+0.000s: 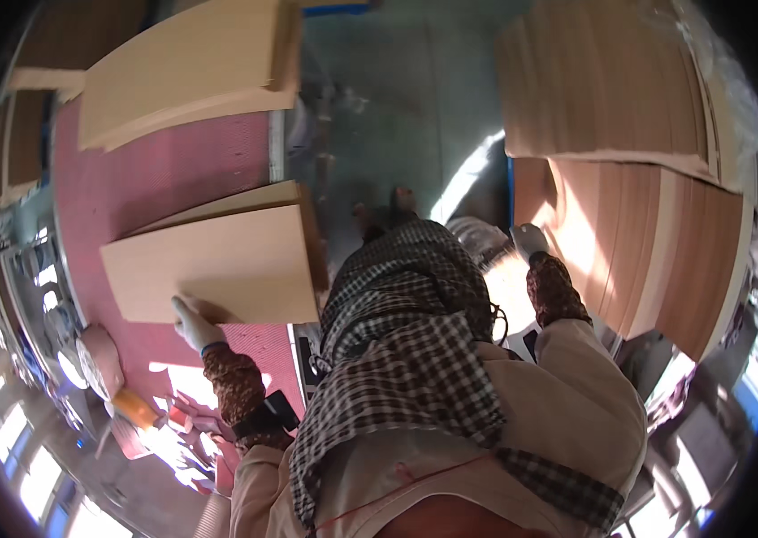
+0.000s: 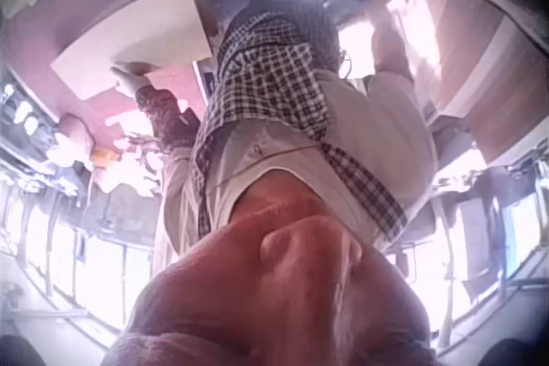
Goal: Inspecting wooden panels and applying labels to them in a factory environment.
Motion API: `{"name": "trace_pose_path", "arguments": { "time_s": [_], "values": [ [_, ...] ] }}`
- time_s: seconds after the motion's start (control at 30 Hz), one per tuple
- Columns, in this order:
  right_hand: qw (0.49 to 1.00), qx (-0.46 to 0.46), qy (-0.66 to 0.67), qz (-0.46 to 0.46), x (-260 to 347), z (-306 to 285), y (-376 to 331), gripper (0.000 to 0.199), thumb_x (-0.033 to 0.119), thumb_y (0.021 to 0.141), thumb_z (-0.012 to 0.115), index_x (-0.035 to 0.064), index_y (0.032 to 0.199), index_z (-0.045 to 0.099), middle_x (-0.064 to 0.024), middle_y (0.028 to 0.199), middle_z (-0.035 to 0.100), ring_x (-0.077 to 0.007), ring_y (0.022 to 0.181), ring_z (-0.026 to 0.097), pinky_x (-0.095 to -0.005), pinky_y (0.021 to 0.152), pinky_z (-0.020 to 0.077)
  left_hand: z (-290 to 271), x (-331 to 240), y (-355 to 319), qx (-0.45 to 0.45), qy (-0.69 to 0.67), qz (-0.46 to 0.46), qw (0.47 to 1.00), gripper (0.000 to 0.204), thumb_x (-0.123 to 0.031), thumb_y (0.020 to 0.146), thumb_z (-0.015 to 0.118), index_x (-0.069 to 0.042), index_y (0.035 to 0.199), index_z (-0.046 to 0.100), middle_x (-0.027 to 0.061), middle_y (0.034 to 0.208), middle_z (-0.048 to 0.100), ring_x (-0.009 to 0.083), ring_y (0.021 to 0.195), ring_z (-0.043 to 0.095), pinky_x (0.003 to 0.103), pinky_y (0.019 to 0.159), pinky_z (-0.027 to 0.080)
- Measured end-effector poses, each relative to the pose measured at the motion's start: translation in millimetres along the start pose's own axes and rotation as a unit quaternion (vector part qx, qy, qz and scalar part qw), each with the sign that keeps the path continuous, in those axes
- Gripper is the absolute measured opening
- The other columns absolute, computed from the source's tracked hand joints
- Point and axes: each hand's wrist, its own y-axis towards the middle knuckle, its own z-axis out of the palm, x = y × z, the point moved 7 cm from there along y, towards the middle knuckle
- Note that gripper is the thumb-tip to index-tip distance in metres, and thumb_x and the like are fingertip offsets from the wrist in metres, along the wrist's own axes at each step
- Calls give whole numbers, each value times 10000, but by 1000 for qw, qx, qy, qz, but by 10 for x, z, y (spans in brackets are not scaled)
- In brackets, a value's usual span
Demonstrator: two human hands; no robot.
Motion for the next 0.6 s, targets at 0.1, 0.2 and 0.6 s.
{"name": "trace_pose_path", "arguments": {
  "time_s": [0.1, 0.2, 0.6],
  "values": [
    [986, 15, 14, 163, -1018, 560, -100, 608, 480, 928, 601, 126, 1421, 575, -206, 1409, 603, -358, 1301, 578, -443, 1107, 451, 419, 42, -32, 27, 65, 5, 998, 991, -659, 900, 657, 132, 1429, 381, 286, 1394, 518, 350, 1207, 586, 457, 1005, 513],
    [984, 39, -88, 150, -664, 593, -99, 828, 537, 887, 664, 103, 1550, 421, -205, 1407, 588, -392, 1281, 575, -500, 1065, 472, 602, 91, -89, -41, 113, 10, 993, 995, -656, 910, 641, 151, 1428, 377, 298, 1401, 521, 370, 1198, 597, 465, 1009, 515],
    [971, 0, 23, 237, -1890, 587, 1039, 732, 571, 934, 446, 10, 1386, 576, -242, 1446, 562, -406, 1369, 512, -498, 1137, 406, 1069, -116, -349, -34, 98, 14, 995, 944, -650, 935, 562, 138, 1428, 401, 289, 1369, 562, 368, 1179, 618, 434, 1009, 511]
  ]
}}
